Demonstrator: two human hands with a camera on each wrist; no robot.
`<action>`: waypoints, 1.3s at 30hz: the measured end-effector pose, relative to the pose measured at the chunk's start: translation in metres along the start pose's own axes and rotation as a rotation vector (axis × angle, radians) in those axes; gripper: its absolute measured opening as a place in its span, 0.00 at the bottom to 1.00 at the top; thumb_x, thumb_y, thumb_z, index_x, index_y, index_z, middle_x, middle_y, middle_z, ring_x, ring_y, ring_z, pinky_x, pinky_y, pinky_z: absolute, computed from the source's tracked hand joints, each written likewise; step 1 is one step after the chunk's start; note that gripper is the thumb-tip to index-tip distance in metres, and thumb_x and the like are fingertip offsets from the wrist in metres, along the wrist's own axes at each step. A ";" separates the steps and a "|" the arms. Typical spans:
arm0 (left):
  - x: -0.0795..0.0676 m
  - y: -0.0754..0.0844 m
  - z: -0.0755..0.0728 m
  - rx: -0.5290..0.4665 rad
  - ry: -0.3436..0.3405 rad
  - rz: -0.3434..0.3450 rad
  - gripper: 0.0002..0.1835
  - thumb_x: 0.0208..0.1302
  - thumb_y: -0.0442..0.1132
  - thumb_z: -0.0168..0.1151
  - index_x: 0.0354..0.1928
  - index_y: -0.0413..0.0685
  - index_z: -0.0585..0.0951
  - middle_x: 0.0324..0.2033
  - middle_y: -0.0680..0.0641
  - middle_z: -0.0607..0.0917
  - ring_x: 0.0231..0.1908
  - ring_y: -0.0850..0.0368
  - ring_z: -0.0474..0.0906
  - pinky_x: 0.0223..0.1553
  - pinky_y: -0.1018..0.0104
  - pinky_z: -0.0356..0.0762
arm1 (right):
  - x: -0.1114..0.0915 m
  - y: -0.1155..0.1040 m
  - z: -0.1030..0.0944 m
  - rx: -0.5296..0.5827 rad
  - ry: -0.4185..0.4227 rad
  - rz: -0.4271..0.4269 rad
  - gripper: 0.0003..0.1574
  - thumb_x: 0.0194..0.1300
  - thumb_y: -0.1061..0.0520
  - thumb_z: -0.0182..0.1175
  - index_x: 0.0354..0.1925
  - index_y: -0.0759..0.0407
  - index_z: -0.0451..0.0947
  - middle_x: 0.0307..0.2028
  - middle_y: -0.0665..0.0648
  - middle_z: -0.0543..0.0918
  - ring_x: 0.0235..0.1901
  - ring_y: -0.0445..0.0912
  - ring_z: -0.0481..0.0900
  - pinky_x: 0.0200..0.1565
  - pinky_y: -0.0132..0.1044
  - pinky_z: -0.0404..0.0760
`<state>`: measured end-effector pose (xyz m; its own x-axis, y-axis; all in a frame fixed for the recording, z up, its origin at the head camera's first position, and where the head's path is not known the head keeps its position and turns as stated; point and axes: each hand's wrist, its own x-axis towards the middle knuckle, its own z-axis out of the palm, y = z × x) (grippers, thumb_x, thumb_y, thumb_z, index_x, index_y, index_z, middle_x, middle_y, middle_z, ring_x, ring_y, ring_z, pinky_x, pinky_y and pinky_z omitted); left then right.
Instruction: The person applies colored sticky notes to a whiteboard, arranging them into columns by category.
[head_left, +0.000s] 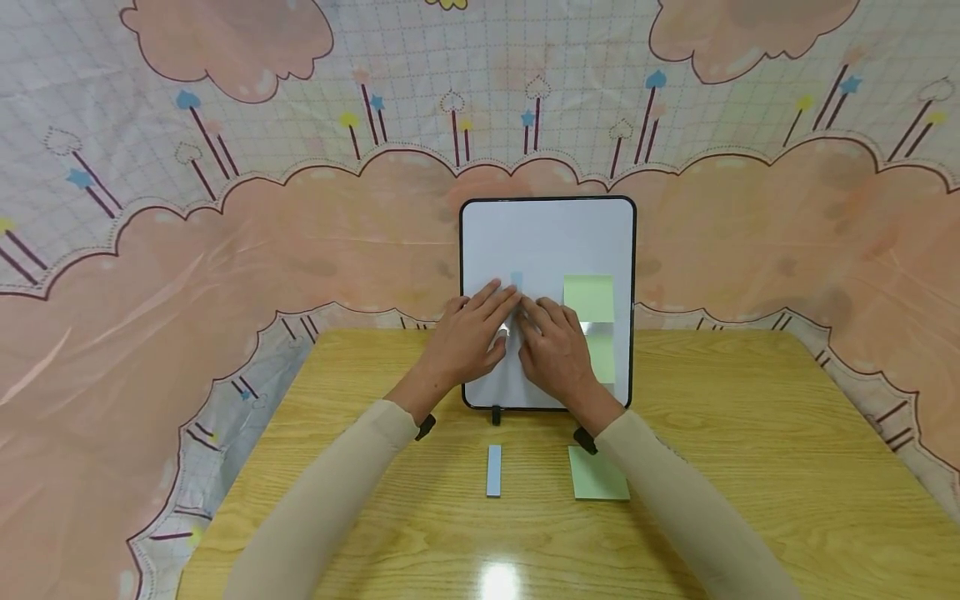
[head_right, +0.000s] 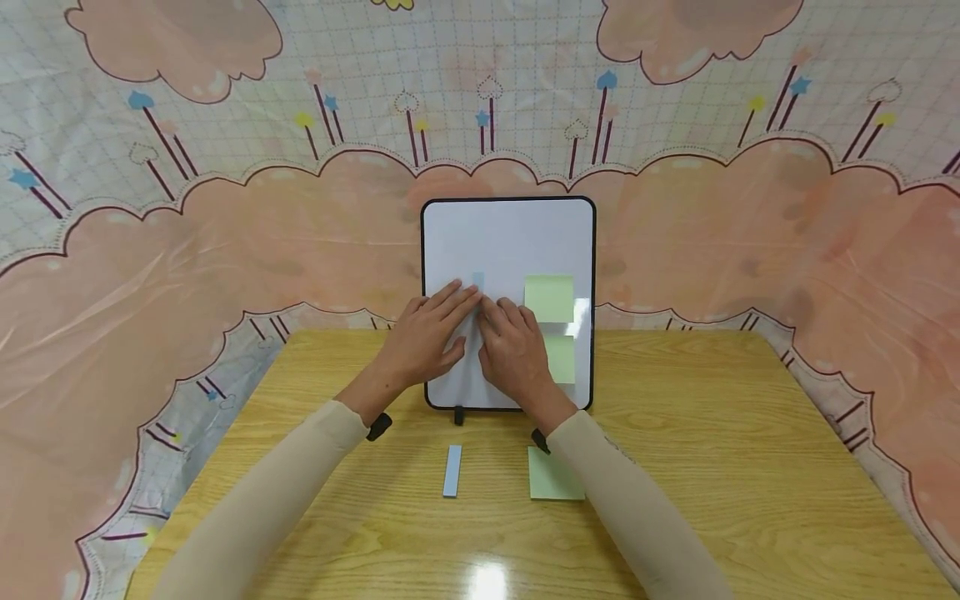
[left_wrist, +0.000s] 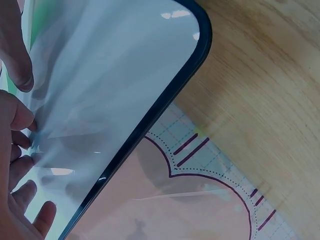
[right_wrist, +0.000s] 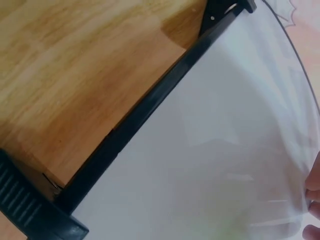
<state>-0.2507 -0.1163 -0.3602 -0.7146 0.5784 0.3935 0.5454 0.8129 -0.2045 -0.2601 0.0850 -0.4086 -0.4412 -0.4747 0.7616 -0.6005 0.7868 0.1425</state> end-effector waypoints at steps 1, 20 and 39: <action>-0.001 0.000 0.001 -0.003 0.004 0.002 0.37 0.78 0.49 0.59 0.83 0.52 0.62 0.81 0.52 0.64 0.82 0.52 0.54 0.68 0.44 0.70 | 0.000 -0.001 0.000 -0.001 -0.003 0.000 0.24 0.66 0.61 0.63 0.59 0.66 0.86 0.64 0.63 0.83 0.62 0.58 0.78 0.62 0.54 0.75; -0.014 0.005 0.006 -0.036 0.024 0.047 0.36 0.76 0.48 0.62 0.82 0.52 0.65 0.79 0.50 0.69 0.81 0.51 0.56 0.68 0.42 0.70 | -0.012 -0.009 -0.010 0.078 -0.041 0.024 0.21 0.67 0.60 0.63 0.56 0.65 0.88 0.63 0.63 0.84 0.62 0.58 0.79 0.63 0.55 0.76; -0.043 0.020 0.008 -0.227 0.034 -0.004 0.28 0.73 0.46 0.66 0.72 0.51 0.78 0.68 0.49 0.81 0.74 0.48 0.69 0.68 0.43 0.72 | -0.028 -0.022 -0.024 0.249 -0.035 0.103 0.19 0.62 0.63 0.67 0.52 0.65 0.87 0.53 0.62 0.88 0.56 0.59 0.83 0.61 0.56 0.78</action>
<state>-0.2130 -0.1243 -0.3880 -0.7038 0.5696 0.4245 0.6300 0.7766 0.0024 -0.2187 0.0909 -0.4178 -0.5282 -0.4141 0.7413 -0.6949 0.7125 -0.0972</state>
